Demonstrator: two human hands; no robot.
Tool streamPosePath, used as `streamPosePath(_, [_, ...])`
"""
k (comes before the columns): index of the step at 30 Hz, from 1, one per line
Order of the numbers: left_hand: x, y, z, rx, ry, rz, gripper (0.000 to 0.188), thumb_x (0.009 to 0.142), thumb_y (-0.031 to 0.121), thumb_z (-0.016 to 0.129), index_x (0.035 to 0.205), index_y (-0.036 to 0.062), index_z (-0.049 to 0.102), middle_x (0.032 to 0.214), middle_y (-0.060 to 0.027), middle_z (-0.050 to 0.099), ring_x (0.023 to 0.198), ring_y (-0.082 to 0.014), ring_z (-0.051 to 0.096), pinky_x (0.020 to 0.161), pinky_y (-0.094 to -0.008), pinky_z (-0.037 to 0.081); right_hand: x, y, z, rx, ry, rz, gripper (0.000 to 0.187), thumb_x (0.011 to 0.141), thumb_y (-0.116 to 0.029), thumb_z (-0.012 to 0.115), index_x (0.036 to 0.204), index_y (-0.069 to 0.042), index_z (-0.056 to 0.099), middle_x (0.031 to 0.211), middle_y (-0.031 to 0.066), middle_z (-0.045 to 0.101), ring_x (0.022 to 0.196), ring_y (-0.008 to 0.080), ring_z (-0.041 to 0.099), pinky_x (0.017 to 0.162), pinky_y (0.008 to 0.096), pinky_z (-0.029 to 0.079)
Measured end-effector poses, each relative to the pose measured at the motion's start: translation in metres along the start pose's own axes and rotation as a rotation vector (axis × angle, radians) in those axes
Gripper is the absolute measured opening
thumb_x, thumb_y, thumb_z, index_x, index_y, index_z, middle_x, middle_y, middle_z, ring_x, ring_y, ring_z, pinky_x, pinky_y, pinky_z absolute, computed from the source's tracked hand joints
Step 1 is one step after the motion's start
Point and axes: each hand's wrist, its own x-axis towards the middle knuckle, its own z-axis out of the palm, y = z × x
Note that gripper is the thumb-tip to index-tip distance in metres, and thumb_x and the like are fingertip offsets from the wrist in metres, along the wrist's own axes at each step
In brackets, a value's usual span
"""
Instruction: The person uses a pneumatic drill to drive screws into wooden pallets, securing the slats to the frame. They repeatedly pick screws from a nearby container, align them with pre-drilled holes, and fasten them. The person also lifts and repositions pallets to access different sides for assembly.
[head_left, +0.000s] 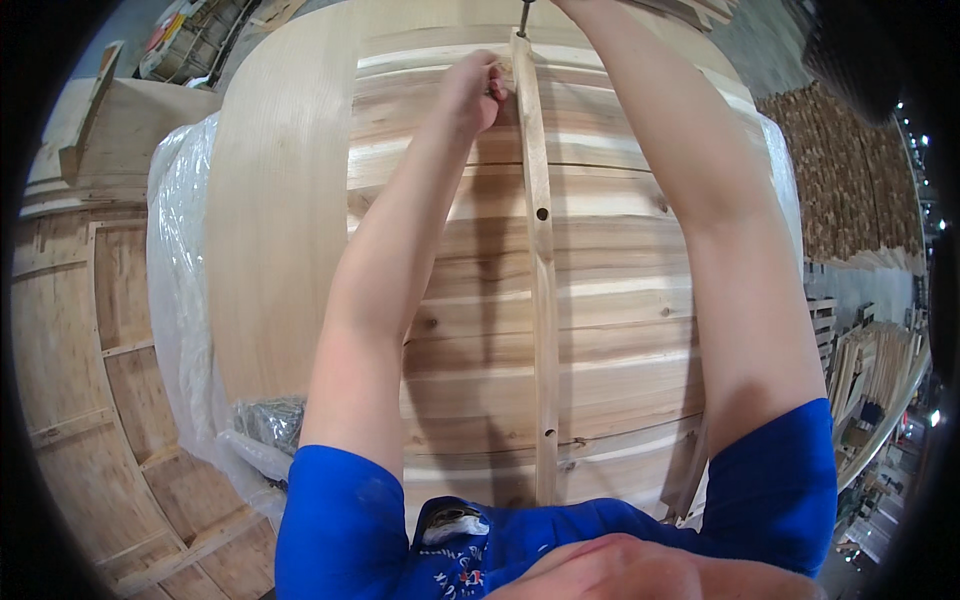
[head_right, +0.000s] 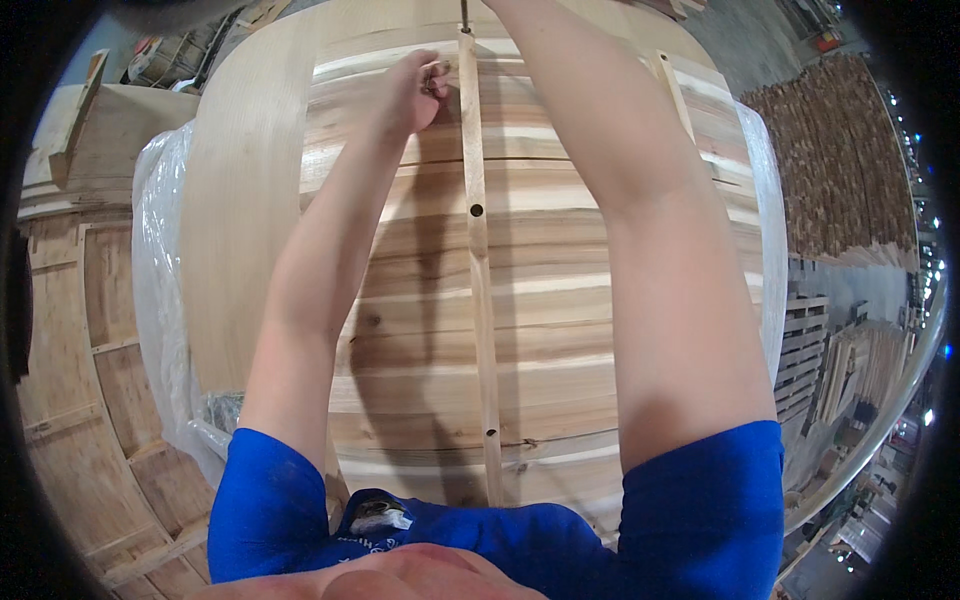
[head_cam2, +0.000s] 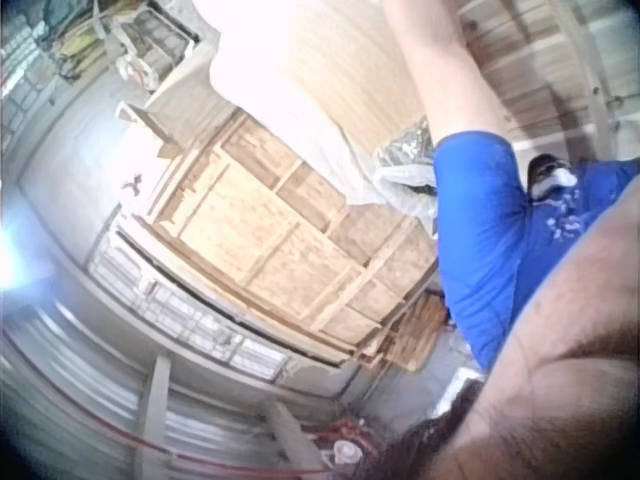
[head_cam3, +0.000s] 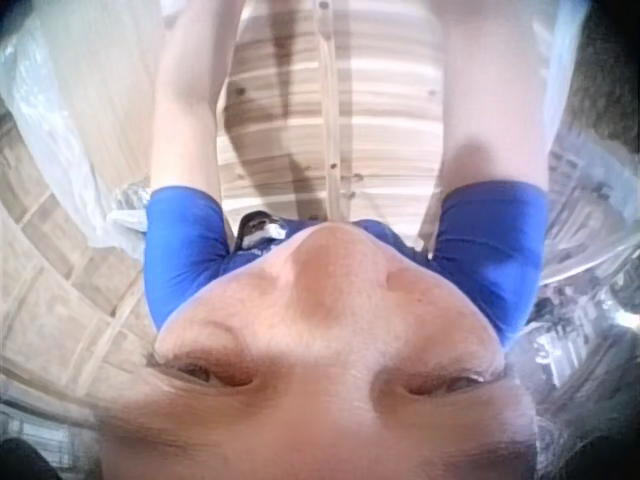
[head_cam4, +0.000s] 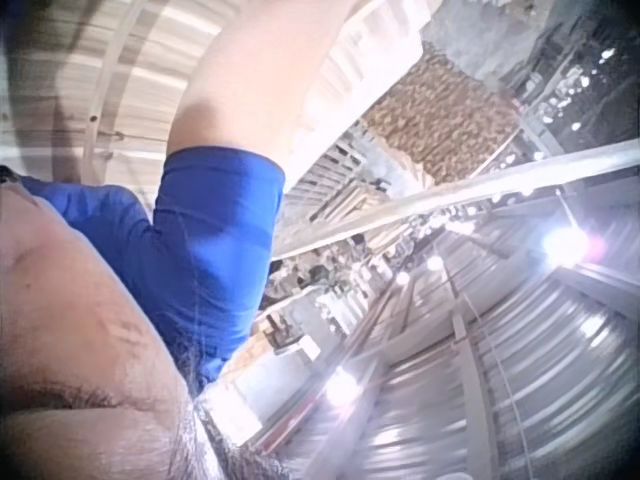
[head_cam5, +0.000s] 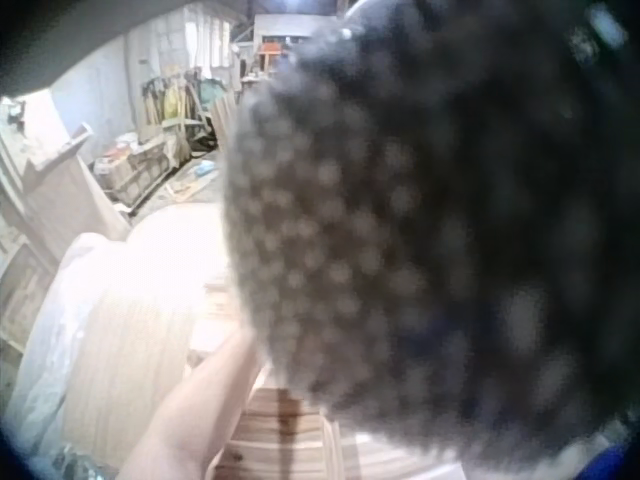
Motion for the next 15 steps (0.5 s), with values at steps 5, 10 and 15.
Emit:
streamPosePath(5, [-0.023, 0.012, -0.030, -0.706, 0.158, -0.036, 0.029, 0.080, -0.006, 0.036, 0.108, 0.0003, 0.037, 0.101, -0.0146, 0.047, 0.082, -0.0241, 0.052, 0.067, -0.0269, 0.046, 0.001, -0.001, 0.006, -0.010, 0.008, 0.006, 0.069, 0.075, -0.065, 0.045, 0.101, -0.001, 0.047, 0.068, 0.0094, 0.053, 0.063, 0.0190, 0.053, 0.061, 0.0378, 0.044])
streamPosePath(10, [-0.075, 0.006, -0.021, -0.676, 0.187, -0.009, 0.031, 0.087, -0.007, 0.035, 0.117, -0.0023, 0.028, 0.114, -0.0183, 0.046, 0.104, -0.0363, 0.048, 0.086, -0.0380, 0.049, -0.007, -0.018, 0.000, 0.002, 0.035, 0.001, 0.071, 0.075, -0.067, 0.044, 0.102, -0.001, 0.047, 0.068, 0.0093, 0.053, 0.063, 0.0191, 0.052, 0.062, 0.0383, 0.044])
streamPosePath(15, [-0.122, 0.011, -0.035, -0.558, 0.077, 0.058, 0.034, 0.089, -0.003, 0.041, 0.118, -0.0052, 0.024, 0.109, -0.0225, 0.050, 0.101, -0.0320, 0.055, 0.085, -0.0339, 0.054, -0.033, -0.072, 0.005, 0.109, 0.000, -0.024, 0.074, 0.074, -0.069, 0.043, 0.103, -0.001, 0.047, 0.068, 0.0092, 0.053, 0.063, 0.0192, 0.052, 0.062, 0.0388, 0.044])
